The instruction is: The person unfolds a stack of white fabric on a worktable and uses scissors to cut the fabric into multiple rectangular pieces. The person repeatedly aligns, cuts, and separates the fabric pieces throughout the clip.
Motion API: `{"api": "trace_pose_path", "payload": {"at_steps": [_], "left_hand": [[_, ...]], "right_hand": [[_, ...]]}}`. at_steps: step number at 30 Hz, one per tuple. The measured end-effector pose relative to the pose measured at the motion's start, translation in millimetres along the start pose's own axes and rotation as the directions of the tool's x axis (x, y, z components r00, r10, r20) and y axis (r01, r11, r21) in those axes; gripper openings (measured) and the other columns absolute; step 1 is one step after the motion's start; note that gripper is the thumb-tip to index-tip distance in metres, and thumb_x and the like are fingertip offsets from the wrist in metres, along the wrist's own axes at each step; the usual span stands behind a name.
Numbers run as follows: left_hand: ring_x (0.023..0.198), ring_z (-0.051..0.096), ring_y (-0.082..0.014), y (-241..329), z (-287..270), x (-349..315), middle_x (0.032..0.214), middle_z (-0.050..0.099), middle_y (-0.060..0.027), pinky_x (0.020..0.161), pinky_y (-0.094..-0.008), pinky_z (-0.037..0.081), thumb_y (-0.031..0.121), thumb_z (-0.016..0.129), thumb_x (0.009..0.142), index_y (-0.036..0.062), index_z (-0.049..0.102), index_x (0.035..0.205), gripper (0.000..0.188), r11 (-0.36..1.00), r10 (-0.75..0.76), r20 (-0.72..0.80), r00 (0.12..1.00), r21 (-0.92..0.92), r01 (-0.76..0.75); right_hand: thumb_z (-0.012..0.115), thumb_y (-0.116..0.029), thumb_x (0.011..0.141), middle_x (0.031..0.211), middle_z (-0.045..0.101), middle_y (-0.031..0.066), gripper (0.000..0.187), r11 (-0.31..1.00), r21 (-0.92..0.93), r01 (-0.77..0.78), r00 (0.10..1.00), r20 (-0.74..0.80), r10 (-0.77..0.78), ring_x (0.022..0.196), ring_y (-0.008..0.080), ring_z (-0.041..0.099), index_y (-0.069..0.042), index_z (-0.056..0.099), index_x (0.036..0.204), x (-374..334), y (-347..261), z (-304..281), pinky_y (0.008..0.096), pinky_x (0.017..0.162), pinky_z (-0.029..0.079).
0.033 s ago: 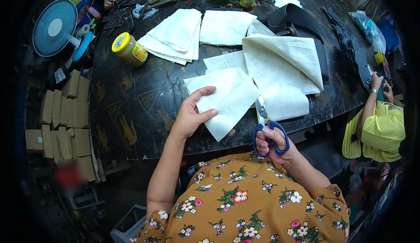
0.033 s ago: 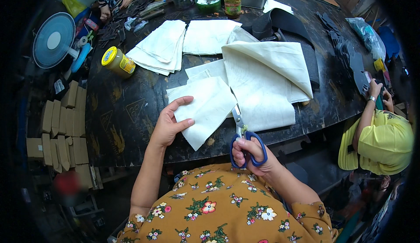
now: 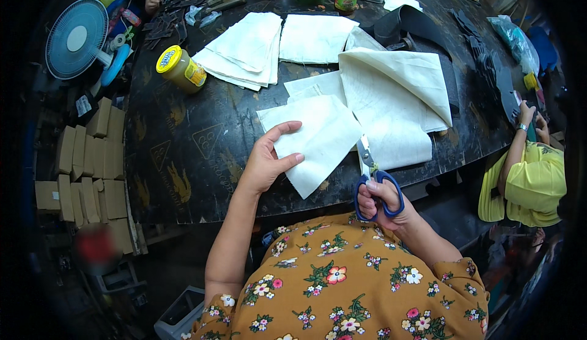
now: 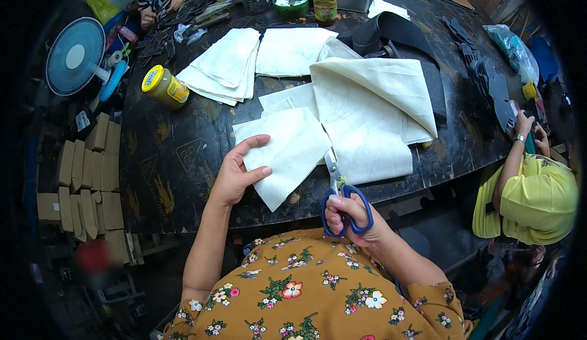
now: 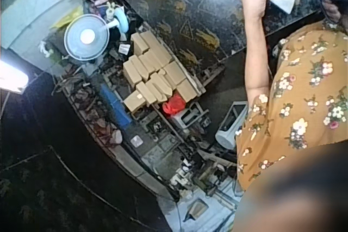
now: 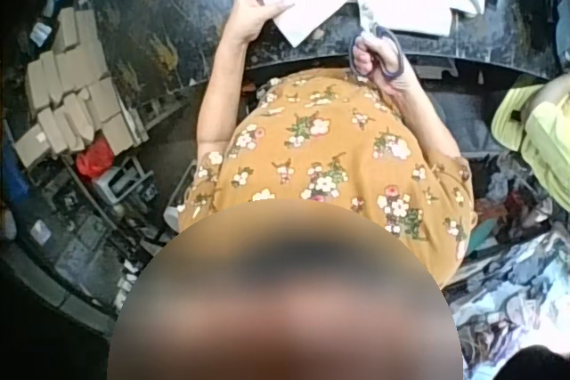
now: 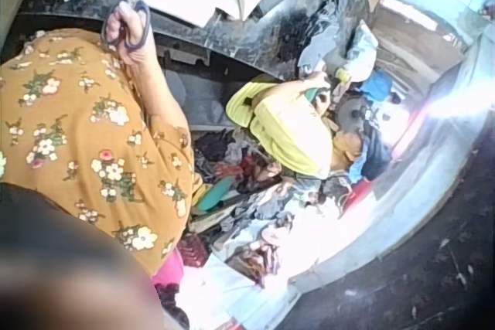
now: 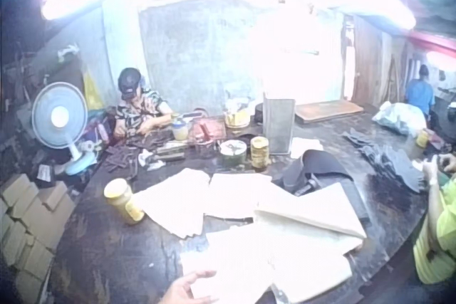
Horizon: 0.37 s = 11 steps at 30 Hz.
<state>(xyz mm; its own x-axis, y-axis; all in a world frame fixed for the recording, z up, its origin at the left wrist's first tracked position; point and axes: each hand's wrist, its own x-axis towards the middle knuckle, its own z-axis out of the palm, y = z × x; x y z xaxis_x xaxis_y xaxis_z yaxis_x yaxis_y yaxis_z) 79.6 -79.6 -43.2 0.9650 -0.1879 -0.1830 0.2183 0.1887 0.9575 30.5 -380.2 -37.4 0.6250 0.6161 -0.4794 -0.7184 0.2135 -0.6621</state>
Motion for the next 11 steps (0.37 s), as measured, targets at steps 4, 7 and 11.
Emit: {"api": "trace_pose_path", "payload": {"at_steps": [4, 7, 11], "left_hand": [[0.121, 0.057, -0.0153, 1, -2, -3, 0.136, 0.058, -0.0095, 0.103, -0.0291, 0.048, -0.005, 0.078, 0.078, -0.0014, 0.054, 0.141, 0.067, 0.999, -0.018, 0.019, 1.000, -0.037, 0.018], [0.123, 0.056, -0.0157, 4, -4, -1, 0.137, 0.057, -0.0093, 0.104, -0.0291, 0.048, -0.005, 0.078, 0.079, -0.0009, 0.054, 0.141, 0.067, 0.999, -0.038, 0.076, 0.996, -0.010, 0.039], [0.122, 0.058, -0.0164, 3, -4, -6, 0.137, 0.059, -0.0055, 0.106, -0.0303, 0.046, -0.002, 0.082, 0.076, 0.0045, 0.054, 0.144, 0.073, 0.998, -0.058, 0.089, 0.994, 0.004, 0.057]], "right_hand": [[0.054, -0.055, 0.098, 0.090, 0.057, 0.0070, 0.050, 0.904, 0.414, -0.103, 0.977, 0.212, 0.014, 0.084, 0.0170, 0.053, -0.005, 0.058, 0.101, -2, 0, 7, 0.0295, 0.079, 0.044], [0.053, -0.067, 0.092, 0.092, 0.055, 0.0078, 0.064, 0.870, 0.488, -0.074, 0.961, 0.267, -0.068, 0.088, 0.0198, 0.052, -0.004, 0.056, 0.104, 17, -2, 9, 0.0313, 0.085, 0.041], [0.053, -0.066, 0.094, 0.098, 0.057, 0.0076, 0.063, 0.826, 0.560, -0.068, 0.934, 0.327, -0.145, 0.094, 0.0198, 0.053, -0.005, 0.057, 0.107, 35, 0, -2, 0.0316, 0.090, 0.040]]}}
